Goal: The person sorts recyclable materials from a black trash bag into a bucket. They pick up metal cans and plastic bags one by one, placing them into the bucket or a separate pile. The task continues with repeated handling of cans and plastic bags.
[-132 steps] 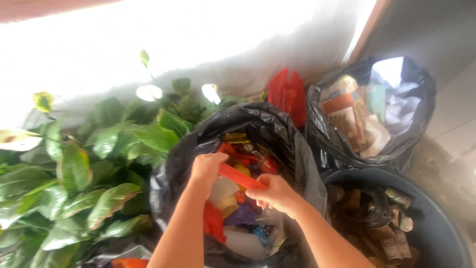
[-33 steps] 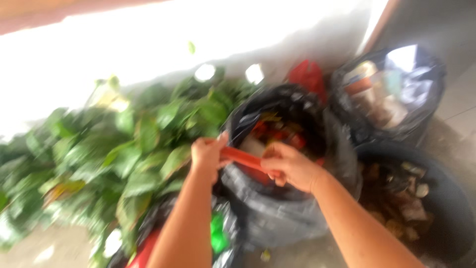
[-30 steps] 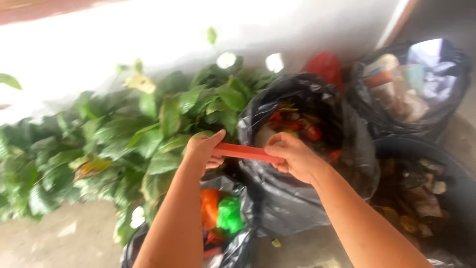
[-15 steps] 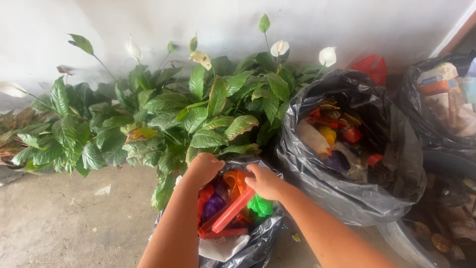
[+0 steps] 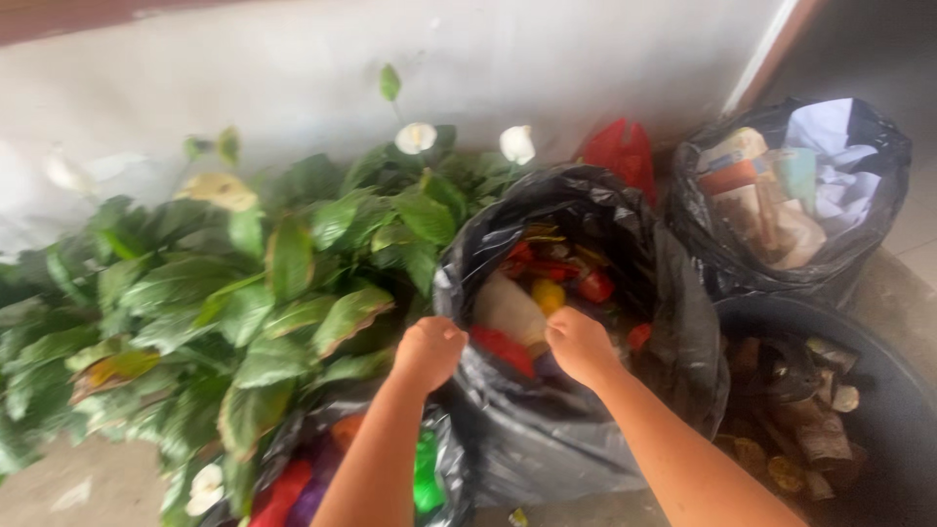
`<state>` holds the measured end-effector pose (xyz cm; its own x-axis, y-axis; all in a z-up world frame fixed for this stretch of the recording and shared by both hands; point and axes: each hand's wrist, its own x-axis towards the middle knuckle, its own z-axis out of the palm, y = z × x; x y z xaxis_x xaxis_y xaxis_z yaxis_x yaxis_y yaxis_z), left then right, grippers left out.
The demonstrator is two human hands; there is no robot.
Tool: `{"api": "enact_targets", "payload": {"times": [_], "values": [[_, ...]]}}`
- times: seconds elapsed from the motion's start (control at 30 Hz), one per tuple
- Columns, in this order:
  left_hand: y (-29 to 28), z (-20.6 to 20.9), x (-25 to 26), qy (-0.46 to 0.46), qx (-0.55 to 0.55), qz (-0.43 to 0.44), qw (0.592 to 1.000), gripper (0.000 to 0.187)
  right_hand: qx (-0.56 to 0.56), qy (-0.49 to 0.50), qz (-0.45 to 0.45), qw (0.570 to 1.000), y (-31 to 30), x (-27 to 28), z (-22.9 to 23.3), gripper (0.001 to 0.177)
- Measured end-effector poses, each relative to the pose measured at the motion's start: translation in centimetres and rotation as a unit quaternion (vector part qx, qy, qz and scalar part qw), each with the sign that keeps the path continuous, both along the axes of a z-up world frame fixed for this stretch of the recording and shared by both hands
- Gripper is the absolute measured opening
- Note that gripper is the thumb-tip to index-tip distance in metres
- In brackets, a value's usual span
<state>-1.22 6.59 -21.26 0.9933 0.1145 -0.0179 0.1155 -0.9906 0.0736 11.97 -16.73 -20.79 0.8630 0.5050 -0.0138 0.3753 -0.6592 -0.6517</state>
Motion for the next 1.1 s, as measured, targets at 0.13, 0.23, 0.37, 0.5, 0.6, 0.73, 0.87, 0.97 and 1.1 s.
{"api": "enact_targets", "payload": {"times": [0.13,0.23,0.37,0.5,0.6,0.73,0.87,0.97,1.1], "values": [[-6.4,-4.2,8.7,-0.032,-0.3,0.184,0.935,0.026,-0.073,0.019,-0.039,0.996,-7.1,8.6,-9.2,0.024],[-10.0,-9.3,14.3,0.033,-0.134,0.038,0.99,0.024,-0.15,0.046,-0.016,0.987,-9.6,11.9,-16.2,0.031],[-12.6,-12.6,18.4,0.153,-0.062,0.072,0.984,0.027,-0.19,0.15,0.101,0.965,-8.5,13.5,-22.2,0.043],[-12.7,-13.9,18.9,0.076,-0.064,0.232,0.968,0.033,-0.177,0.17,0.139,0.959,-6.3,13.4,-25.2,0.054],[-12.0,-15.5,19.0,0.103,-0.125,0.272,0.948,0.033,-0.203,0.144,0.138,0.959,-5.9,13.7,-25.9,0.05],[-11.1,-16.8,19.0,0.093,-0.146,0.261,0.95,0.034,-0.292,0.055,0.134,0.945,-5.4,13.8,-25.4,0.053],[-10.8,-16.3,19.0,0.1,-0.152,0.272,0.945,0.035,-0.297,0.086,0.118,0.944,-6.3,13.6,-25.6,0.029],[-11.8,-15.2,18.8,0.132,-0.12,0.279,0.944,0.03,-0.263,0.097,0.131,0.951,-6.8,13.9,-27.2,0.024],[-12.7,-13.9,18.9,0.187,-0.112,0.279,0.935,0.038,-0.171,0.051,0.17,0.969,-8.1,13.2,-30.1,0.033]]}}
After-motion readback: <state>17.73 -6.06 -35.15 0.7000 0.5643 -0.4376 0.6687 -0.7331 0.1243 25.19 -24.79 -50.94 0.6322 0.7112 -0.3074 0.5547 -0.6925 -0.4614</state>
